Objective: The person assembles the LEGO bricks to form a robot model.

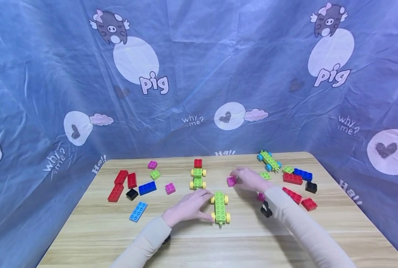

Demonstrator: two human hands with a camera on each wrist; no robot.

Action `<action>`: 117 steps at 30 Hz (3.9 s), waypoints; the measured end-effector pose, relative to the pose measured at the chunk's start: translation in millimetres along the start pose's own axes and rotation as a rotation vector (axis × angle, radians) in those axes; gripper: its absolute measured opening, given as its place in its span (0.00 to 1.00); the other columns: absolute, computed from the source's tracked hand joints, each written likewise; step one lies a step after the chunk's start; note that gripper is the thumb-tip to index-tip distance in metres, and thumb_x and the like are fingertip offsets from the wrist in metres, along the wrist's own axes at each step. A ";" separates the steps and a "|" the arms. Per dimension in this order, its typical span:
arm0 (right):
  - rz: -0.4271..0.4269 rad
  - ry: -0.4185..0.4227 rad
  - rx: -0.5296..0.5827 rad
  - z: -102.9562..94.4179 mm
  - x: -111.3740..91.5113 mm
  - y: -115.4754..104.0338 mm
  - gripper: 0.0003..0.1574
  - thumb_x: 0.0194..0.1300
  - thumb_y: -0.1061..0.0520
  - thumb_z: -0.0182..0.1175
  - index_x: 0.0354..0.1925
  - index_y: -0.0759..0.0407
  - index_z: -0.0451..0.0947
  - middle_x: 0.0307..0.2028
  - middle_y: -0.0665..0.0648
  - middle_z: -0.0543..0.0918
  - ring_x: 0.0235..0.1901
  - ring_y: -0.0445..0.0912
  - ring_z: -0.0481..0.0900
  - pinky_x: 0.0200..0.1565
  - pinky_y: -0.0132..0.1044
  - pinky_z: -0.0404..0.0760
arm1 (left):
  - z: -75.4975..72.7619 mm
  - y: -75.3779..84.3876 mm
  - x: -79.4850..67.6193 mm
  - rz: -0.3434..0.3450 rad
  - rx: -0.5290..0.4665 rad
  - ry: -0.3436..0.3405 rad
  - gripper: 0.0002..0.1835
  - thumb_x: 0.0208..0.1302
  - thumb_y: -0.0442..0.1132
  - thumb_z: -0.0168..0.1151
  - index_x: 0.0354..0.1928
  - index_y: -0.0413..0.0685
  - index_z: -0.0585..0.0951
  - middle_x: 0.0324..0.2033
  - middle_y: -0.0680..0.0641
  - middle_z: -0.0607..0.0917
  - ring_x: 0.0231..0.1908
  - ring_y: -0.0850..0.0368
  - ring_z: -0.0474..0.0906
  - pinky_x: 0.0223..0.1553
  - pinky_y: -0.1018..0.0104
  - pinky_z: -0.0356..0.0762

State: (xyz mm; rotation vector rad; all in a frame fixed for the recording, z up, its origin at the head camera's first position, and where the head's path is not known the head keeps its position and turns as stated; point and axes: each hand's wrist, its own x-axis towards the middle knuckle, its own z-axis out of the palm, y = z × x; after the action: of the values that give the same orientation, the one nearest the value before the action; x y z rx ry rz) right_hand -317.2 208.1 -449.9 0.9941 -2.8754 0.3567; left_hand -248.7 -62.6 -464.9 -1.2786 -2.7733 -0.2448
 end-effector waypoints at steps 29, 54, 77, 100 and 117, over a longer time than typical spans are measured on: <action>0.063 0.044 0.072 -0.6 -18.0 -6.0 0.18 0.54 0.51 0.67 0.42 0.56 0.80 0.39 0.54 0.86 0.40 0.47 0.83 0.45 0.41 0.83 | 1.4 1.3 2.4 -0.020 0.001 -0.005 0.46 0.48 0.69 0.61 0.62 0.45 0.70 0.57 0.49 0.77 0.56 0.57 0.73 0.57 0.63 0.76; 0.002 0.110 0.091 -10.9 -34.4 -35.5 0.19 0.56 0.47 0.65 0.45 0.52 0.79 0.41 0.49 0.85 0.42 0.42 0.83 0.46 0.39 0.82 | -1.9 2.0 2.3 -0.047 -0.045 -0.050 0.45 0.50 0.67 0.61 0.64 0.45 0.68 0.59 0.49 0.74 0.59 0.56 0.71 0.60 0.62 0.73; -0.067 0.125 0.100 -5.2 -34.4 -51.7 0.17 0.57 0.48 0.65 0.44 0.50 0.80 0.42 0.47 0.85 0.42 0.40 0.82 0.47 0.37 0.82 | -2.7 0.9 1.8 -0.038 -0.055 -0.052 0.44 0.51 0.65 0.62 0.64 0.45 0.68 0.59 0.48 0.74 0.59 0.56 0.71 0.60 0.62 0.73; -0.095 0.108 0.133 0.7 -33.1 -58.3 0.15 0.58 0.48 0.64 0.44 0.48 0.79 0.41 0.44 0.84 0.41 0.38 0.82 0.46 0.33 0.82 | -4.2 0.6 1.2 -0.046 -0.079 -0.054 0.44 0.51 0.65 0.62 0.64 0.45 0.68 0.59 0.48 0.74 0.59 0.56 0.71 0.60 0.61 0.73; -0.067 0.071 0.157 -0.1 -33.0 -65.8 0.17 0.58 0.46 0.64 0.46 0.47 0.79 0.43 0.44 0.83 0.43 0.39 0.82 0.48 0.34 0.82 | -3.5 0.1 2.2 -0.046 -0.068 -0.055 0.44 0.51 0.66 0.62 0.64 0.44 0.69 0.60 0.47 0.74 0.60 0.55 0.71 0.60 0.60 0.74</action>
State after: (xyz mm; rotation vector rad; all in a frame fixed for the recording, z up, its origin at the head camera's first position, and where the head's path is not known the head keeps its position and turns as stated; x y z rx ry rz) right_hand -250.6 177.7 -442.0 1.0755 -2.7774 0.6084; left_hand -250.0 -61.5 -461.1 -1.2555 -2.8671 -0.3136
